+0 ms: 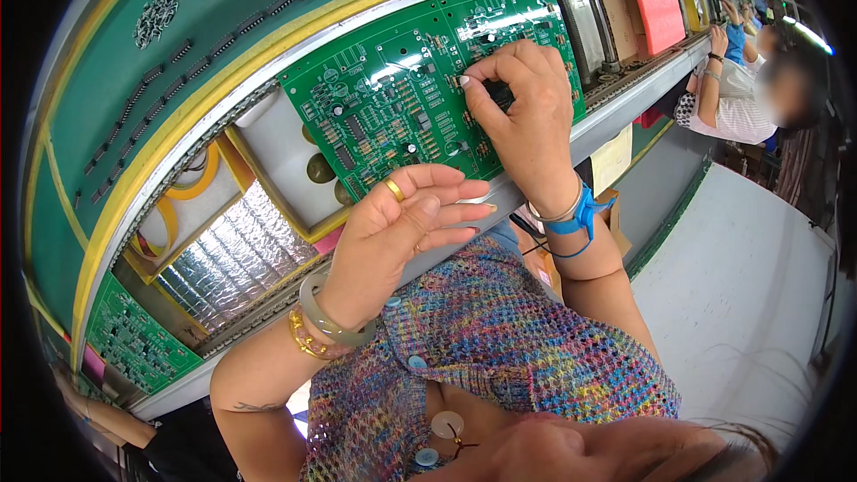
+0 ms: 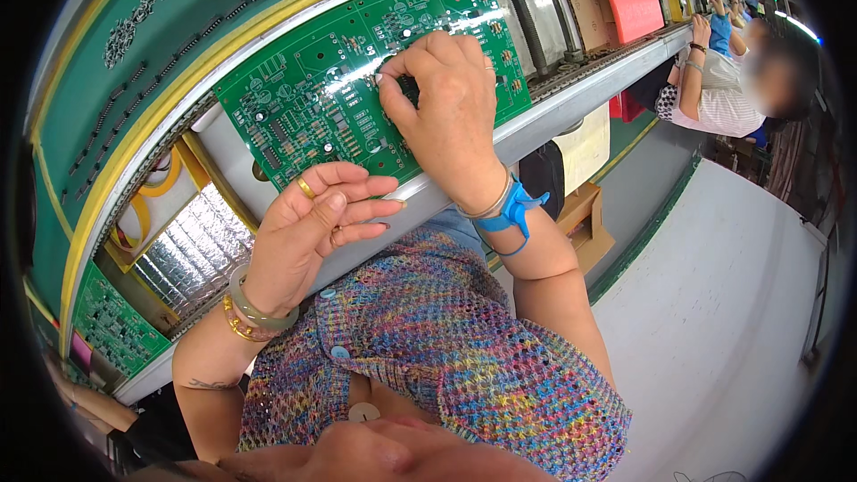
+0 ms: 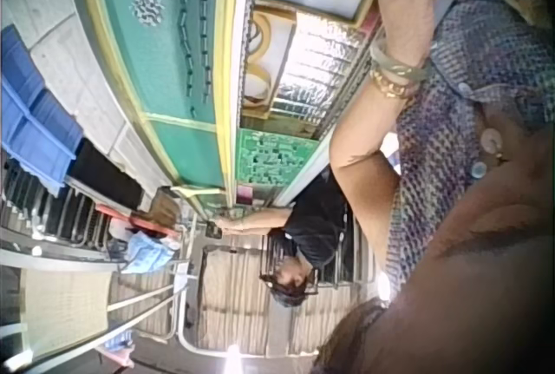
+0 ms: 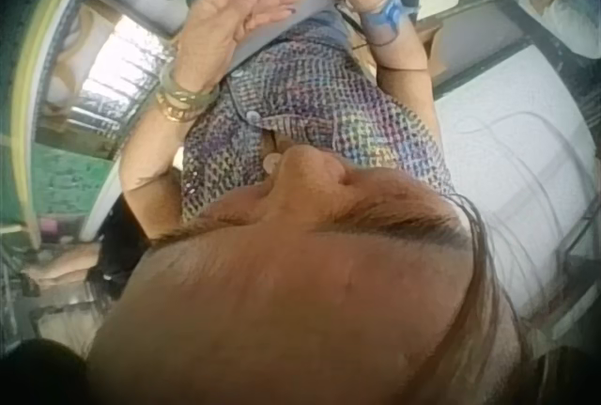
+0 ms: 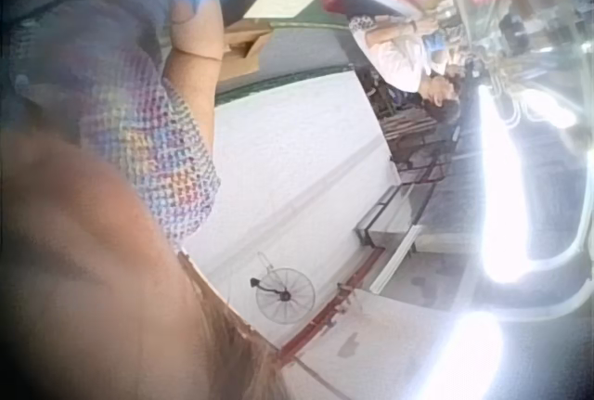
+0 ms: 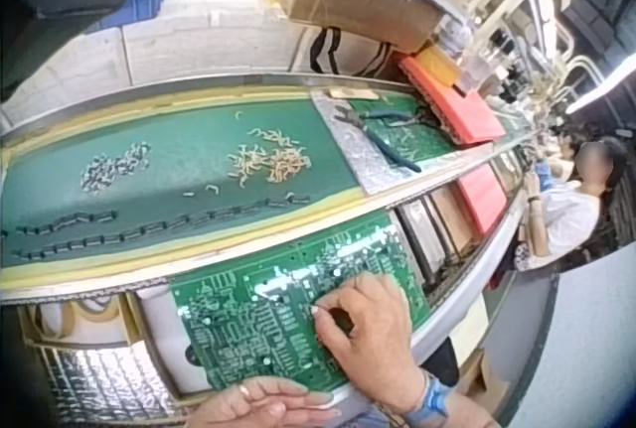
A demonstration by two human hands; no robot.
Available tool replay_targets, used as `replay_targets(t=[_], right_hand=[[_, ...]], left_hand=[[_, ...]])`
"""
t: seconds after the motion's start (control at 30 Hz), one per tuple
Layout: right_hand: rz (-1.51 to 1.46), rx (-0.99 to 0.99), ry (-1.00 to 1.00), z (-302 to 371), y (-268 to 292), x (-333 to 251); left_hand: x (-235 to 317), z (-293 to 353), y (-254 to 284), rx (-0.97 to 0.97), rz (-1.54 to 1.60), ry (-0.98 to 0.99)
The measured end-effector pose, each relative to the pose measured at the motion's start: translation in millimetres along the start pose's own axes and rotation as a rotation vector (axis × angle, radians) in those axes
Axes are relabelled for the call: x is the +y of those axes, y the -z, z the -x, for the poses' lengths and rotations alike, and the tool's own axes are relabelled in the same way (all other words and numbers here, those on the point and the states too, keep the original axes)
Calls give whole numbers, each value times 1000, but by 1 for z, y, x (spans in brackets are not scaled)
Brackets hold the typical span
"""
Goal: Assembling electronic components onto a printed circuit board on an assembly line.
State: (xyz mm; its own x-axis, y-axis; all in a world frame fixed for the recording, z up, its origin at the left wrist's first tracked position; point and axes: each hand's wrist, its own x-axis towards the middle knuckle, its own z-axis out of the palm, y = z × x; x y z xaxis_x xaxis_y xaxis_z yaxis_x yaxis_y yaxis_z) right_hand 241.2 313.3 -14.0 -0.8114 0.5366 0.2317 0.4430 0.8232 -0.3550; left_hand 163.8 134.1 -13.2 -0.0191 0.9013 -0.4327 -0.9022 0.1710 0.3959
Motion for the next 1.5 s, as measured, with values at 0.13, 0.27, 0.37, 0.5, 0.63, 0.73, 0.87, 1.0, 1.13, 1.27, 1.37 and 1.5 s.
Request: replay_targets(t=[0.13, 0.27, 0.37, 0.5, 0.63, 0.73, 0.87, 1.0, 1.13, 1.27, 1.37, 1.5], right_hand=[[12, 6, -27, 0, -2, -4], [39, 8, -49, -2, -3, -7], [56, 10, -43, -2, -4, -8], [121, -12, -12, -4, 2, -11], [49, 36, 105, -2, 19, -9], [-88, 34, 248, 10, 48, -22], [-158, -111, 438, 34, 40, -35], [-86, -138, 425, 39, 36, -44], [-40, -124, 440, 37, 33, -48], [36, -98, 464, 38, 30, -47], [-21, -87, 432, 36, 29, -42], [-3, -76, 420, 33, 33, -37]], left_hand=[[0, 0, 0, -5, -5, -5], [1, 0, -1, -15, -12, 0], [2, 0, 0, -25, -13, 1], [1, 0, -1, -51, 3, -18], [2, -1, -2, -25, 114, -37], [2, -4, -3, -68, 280, -64], [3, -1, -2, -59, 314, -97], [4, -1, -3, -110, 312, -108], [2, 1, -2, -113, 267, -138], [1, -1, -3, -113, 225, -139], [1, 1, -3, -153, 230, -114], [-1, 2, -4, -94, 124, -93]])
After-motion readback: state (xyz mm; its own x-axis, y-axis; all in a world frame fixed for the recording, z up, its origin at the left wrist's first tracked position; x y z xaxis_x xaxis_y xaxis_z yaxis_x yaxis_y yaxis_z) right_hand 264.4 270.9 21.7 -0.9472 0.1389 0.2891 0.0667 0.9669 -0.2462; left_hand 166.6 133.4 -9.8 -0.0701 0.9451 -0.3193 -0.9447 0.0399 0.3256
